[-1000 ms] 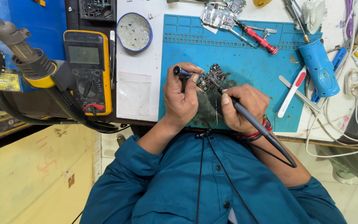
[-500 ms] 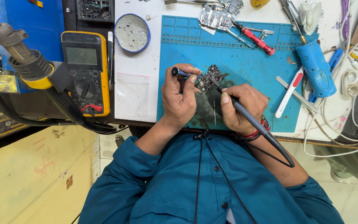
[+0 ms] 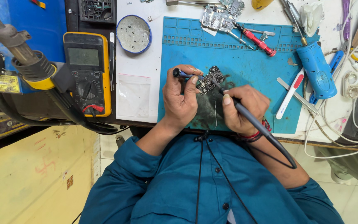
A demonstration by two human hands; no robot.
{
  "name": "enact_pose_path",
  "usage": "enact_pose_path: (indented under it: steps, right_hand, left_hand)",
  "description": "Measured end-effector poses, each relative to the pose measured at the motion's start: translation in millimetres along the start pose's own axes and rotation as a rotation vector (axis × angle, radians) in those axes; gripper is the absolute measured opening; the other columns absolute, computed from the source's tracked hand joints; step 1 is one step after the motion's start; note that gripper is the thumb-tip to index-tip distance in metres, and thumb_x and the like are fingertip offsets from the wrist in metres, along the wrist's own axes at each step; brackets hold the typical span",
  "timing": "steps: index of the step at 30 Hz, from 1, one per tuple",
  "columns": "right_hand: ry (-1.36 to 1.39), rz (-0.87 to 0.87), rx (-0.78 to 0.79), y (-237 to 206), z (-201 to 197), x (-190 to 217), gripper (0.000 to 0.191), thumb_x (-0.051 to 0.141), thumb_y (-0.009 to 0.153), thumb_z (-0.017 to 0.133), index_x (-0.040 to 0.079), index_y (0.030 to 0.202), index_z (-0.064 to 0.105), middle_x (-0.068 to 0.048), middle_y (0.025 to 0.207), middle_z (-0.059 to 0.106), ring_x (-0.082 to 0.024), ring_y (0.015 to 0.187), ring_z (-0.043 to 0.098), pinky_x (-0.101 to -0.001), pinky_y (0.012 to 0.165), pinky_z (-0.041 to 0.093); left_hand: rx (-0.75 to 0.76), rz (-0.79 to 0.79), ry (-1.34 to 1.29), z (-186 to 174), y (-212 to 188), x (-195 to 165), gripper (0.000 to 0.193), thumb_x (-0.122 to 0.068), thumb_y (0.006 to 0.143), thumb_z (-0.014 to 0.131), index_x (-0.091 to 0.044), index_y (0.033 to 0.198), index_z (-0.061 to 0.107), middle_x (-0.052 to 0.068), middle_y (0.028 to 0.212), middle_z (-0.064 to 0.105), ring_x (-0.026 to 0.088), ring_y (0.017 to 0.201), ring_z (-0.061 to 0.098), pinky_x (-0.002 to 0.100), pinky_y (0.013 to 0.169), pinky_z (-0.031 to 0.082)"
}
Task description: The person solders components on a small circuit board at an electronics repair workbench. They hold the board steady with one hand while applying a soldering iron to its contacts with the other, periodically dipping the iron in flux and repositioning the board to work on different sections.
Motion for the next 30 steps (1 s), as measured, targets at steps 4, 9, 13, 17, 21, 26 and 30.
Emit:
enact_pose_path:
  steps: [4, 9, 13, 17, 21, 26, 30]
  right_hand:
    - [-0.001, 0.008, 0.007, -0.8, 0.5, 0.3, 0.007, 0.005, 0.097, 0.068, 0.002, 0.093, 0.064, -0.011, 0.082, 0.069, -0.025, 0.064, 0.063, -0.0347, 0.061, 0.047]
    - [-0.018, 0.017, 0.000, -2.0, 0.3, -0.4, 0.007, 0.006, 0.098, 0.068, 0.003, 0.093, 0.064, -0.011, 0.081, 0.068, -0.025, 0.065, 0.063, -0.0351, 0.061, 0.047]
    - [0.008, 0.002, 0.000, -1.6, -0.6, -1.0, 0.007, 0.007, 0.099, 0.068, 0.003, 0.095, 0.064, -0.012, 0.084, 0.069, -0.025, 0.067, 0.064, -0.0332, 0.060, 0.048]
    - [0.026, 0.025, -0.015, -1.2, -3.3, 0.0, 0.008, 0.005, 0.100, 0.068, 0.000, 0.106, 0.067, -0.013, 0.090, 0.071, -0.025, 0.074, 0.070, -0.0324, 0.065, 0.053]
    - [-0.075, -0.034, 0.050, 2.6, 0.2, 7.8, 0.017, 0.001, 0.100, 0.069, 0.000, 0.117, 0.070, -0.012, 0.094, 0.076, -0.027, 0.080, 0.075, -0.0348, 0.073, 0.057]
    - [-0.213, -0.012, 0.115, 7.4, 7.7, 17.8, 0.023, 0.003, 0.095, 0.073, 0.003, 0.118, 0.069, -0.017, 0.097, 0.074, -0.032, 0.078, 0.072, -0.0370, 0.071, 0.056]
    - [-0.189, -0.005, 0.125, 12.2, 9.9, 19.4, 0.030, 0.003, 0.095, 0.072, 0.002, 0.124, 0.066, -0.019, 0.106, 0.073, -0.033, 0.086, 0.073, -0.0376, 0.077, 0.058]
  left_hand:
    - [0.008, -0.001, -0.005, -0.8, 0.5, 0.2, 0.016, 0.000, 0.110, 0.055, -0.006, 0.124, 0.049, 0.007, 0.119, 0.064, 0.011, 0.107, 0.069, 0.021, 0.073, 0.059]
    - [-0.001, -0.002, 0.019, -1.2, 0.3, 0.7, 0.016, 0.000, 0.110, 0.055, -0.007, 0.124, 0.049, 0.008, 0.119, 0.065, 0.011, 0.106, 0.070, 0.022, 0.073, 0.060]
    - [0.002, -0.001, -0.012, -0.5, 0.0, 0.6, 0.016, 0.000, 0.111, 0.055, -0.007, 0.125, 0.049, 0.008, 0.120, 0.064, 0.011, 0.108, 0.069, 0.022, 0.073, 0.059]
    - [-0.050, -0.012, -0.072, -2.9, -2.4, 0.4, 0.015, 0.000, 0.111, 0.053, -0.005, 0.124, 0.048, 0.008, 0.119, 0.063, 0.012, 0.108, 0.069, 0.023, 0.079, 0.059]
    - [-0.118, 0.068, -0.113, -4.9, -2.0, -2.7, 0.014, 0.001, 0.113, 0.051, -0.004, 0.125, 0.048, 0.010, 0.117, 0.061, 0.014, 0.108, 0.066, 0.028, 0.095, 0.057]
    - [-0.092, 0.090, 0.068, -3.1, -2.7, -7.9, 0.012, 0.001, 0.111, 0.053, -0.001, 0.122, 0.050, 0.010, 0.114, 0.064, 0.016, 0.104, 0.069, 0.029, 0.093, 0.058]
    - [-0.066, 0.052, 0.132, -4.1, -2.2, -8.9, 0.013, 0.000, 0.108, 0.056, 0.000, 0.120, 0.051, 0.008, 0.108, 0.067, 0.014, 0.094, 0.067, 0.025, 0.084, 0.056]
Point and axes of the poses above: each hand's wrist, its own y-axis towards the middle knuckle, its own z-axis out of the palm, x = y × z, the point moved 4 cm from there along y, towards the middle knuckle
